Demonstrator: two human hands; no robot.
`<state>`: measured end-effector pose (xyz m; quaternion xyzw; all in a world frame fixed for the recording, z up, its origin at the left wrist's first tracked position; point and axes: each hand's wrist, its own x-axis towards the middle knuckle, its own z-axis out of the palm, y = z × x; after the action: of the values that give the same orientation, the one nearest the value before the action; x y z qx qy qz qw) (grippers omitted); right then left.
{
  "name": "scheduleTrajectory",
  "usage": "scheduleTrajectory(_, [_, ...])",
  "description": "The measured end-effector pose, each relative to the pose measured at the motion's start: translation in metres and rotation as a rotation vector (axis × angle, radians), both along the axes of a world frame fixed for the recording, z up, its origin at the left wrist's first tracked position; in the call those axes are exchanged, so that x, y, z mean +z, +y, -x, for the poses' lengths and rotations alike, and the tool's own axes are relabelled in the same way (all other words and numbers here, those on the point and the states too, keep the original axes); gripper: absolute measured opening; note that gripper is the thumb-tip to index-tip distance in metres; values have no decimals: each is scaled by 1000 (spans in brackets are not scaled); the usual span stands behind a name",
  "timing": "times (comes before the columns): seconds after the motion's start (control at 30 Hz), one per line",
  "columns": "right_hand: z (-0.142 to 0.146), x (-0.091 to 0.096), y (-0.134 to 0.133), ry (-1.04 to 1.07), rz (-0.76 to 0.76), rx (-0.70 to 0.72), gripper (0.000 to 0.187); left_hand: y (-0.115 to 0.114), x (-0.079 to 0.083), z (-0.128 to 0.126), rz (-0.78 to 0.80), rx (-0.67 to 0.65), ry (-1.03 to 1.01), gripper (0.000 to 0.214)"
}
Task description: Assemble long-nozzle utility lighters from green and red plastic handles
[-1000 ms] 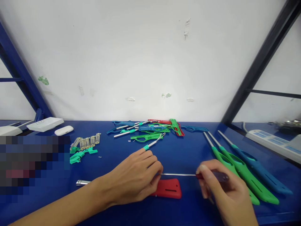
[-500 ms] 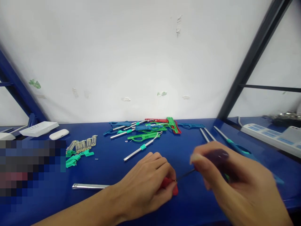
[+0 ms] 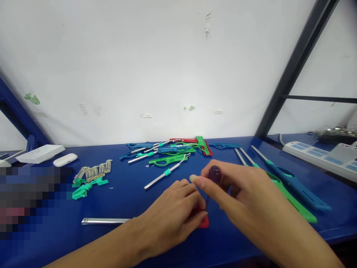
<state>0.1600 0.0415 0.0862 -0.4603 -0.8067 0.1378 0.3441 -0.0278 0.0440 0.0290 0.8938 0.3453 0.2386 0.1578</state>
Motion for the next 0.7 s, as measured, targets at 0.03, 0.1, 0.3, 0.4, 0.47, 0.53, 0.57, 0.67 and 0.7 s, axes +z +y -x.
scheduleTrajectory(0.03, [0,0,0,-6,-1,4,43,0,-1,0,4,0,5,12])
scheduleTrajectory(0.1, [-1,0,1,-11,-5,5,45,1,-2,1,12,6,12,11])
scheduleTrajectory(0.3, [-5,0,1,-10,12,10,49,2,-5,3,37,32,37,8])
scheduleTrajectory(0.4, [-6,1,2,-11,12,17,51,2,-6,3,33,35,49,7])
scheduleTrajectory(0.47, [-7,1,3,-15,0,17,52,2,-7,3,31,27,59,8])
scheduleTrajectory(0.53, [-8,0,4,-21,-6,13,53,2,-7,3,27,22,73,9])
scheduleTrajectory(0.57, [-8,0,4,-23,-4,8,53,1,-7,3,24,23,82,9])
scheduleTrajectory(0.67, [-9,0,5,-28,6,5,53,0,-5,2,14,32,104,9])
scheduleTrajectory(0.7, [-10,0,5,-30,8,4,52,-1,-3,1,12,36,108,8])
